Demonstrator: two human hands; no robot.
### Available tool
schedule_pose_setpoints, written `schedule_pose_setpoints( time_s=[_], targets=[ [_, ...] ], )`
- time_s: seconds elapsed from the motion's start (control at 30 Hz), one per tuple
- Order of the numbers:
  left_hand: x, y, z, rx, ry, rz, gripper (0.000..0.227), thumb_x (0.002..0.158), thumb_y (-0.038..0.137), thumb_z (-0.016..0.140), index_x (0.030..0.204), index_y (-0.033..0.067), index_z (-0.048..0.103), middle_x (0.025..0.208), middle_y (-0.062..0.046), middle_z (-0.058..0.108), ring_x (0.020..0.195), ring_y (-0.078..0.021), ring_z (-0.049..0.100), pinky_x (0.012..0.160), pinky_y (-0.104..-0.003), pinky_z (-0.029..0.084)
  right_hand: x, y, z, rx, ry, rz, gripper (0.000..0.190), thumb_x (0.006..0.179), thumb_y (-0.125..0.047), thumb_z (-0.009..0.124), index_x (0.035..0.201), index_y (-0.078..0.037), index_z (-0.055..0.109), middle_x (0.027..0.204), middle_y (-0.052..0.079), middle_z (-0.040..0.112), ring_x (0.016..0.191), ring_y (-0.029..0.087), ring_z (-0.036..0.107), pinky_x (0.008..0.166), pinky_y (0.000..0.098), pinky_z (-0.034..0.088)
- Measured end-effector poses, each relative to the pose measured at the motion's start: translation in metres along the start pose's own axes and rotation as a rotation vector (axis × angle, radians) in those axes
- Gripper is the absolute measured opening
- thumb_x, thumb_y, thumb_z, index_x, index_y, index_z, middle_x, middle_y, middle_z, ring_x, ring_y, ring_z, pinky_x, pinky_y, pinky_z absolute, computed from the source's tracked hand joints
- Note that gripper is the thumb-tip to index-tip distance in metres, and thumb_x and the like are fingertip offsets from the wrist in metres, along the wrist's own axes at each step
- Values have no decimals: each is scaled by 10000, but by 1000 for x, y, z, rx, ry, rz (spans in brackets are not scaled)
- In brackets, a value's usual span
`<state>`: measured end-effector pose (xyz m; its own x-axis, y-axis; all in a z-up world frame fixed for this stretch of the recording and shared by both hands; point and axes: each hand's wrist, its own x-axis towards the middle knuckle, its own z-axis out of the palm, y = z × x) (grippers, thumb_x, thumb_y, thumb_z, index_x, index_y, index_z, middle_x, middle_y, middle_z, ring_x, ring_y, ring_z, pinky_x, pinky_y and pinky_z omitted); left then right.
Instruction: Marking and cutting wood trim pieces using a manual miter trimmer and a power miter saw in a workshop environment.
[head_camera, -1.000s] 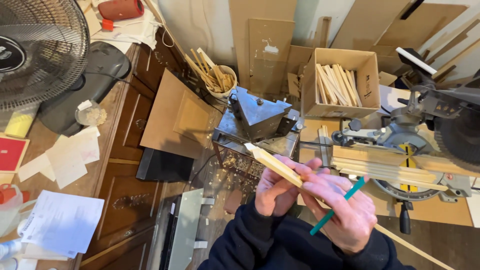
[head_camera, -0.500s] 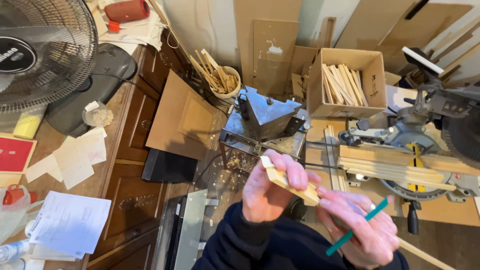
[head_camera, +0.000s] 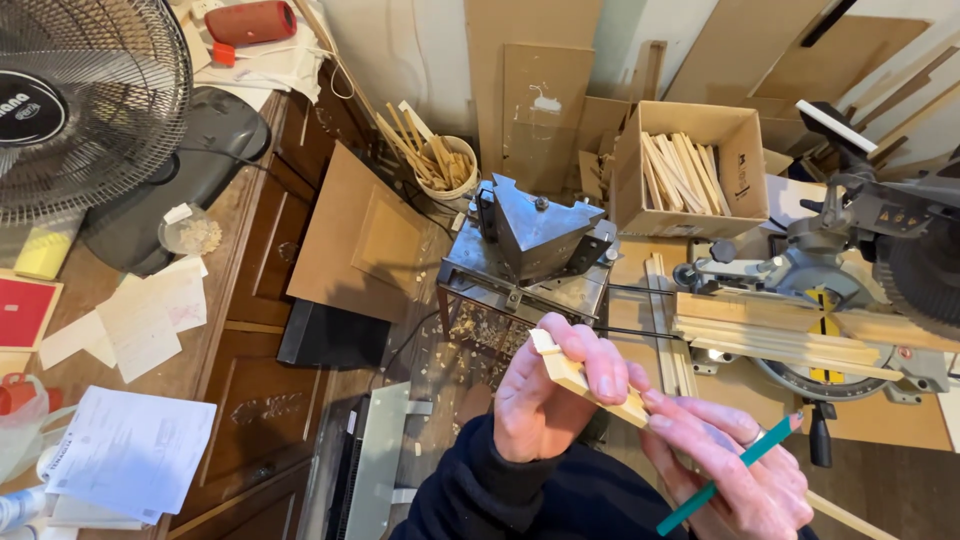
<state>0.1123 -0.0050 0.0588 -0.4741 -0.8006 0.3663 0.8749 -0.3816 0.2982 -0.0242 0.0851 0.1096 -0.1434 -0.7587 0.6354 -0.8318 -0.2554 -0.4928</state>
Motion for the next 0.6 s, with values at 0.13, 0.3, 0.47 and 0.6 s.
schedule_pose_setpoints(
  time_s=[0.13,0.3,0.47,0.6],
  targets=[
    [0,1,1,-33,-20,-2,290,1106,386,537,1222,120,543,1014,-65,634,961,-191,617,989,-440,482,-4,1,1,-6,-5,-8,354,738,23,875,1031,-79,703,969,86,770,925,213,769,810,302,611],
    [0,-1,-1,-24,-21,10,288,1110,385,542,1203,112,538,1005,-69,628,946,-196,613,974,-431,481,-4,1,1,7,-13,-10,361,733,28,868,1036,-76,702,974,80,772,924,216,768,815,307,611],
    [1,0,-2,-17,-33,15,288,1107,387,541,1187,110,534,991,-79,627,946,-206,611,969,-425,479,-4,0,3,33,-31,6,366,730,25,864,1041,-77,702,987,77,772,925,211,766,819,307,611],
    [2,2,-1,-18,-22,22,288,1100,376,549,1177,99,534,992,-73,623,934,-202,609,960,-424,486,-3,2,4,44,-38,1,373,723,19,869,1042,-82,705,984,77,771,923,209,765,817,309,611]
  ],
)
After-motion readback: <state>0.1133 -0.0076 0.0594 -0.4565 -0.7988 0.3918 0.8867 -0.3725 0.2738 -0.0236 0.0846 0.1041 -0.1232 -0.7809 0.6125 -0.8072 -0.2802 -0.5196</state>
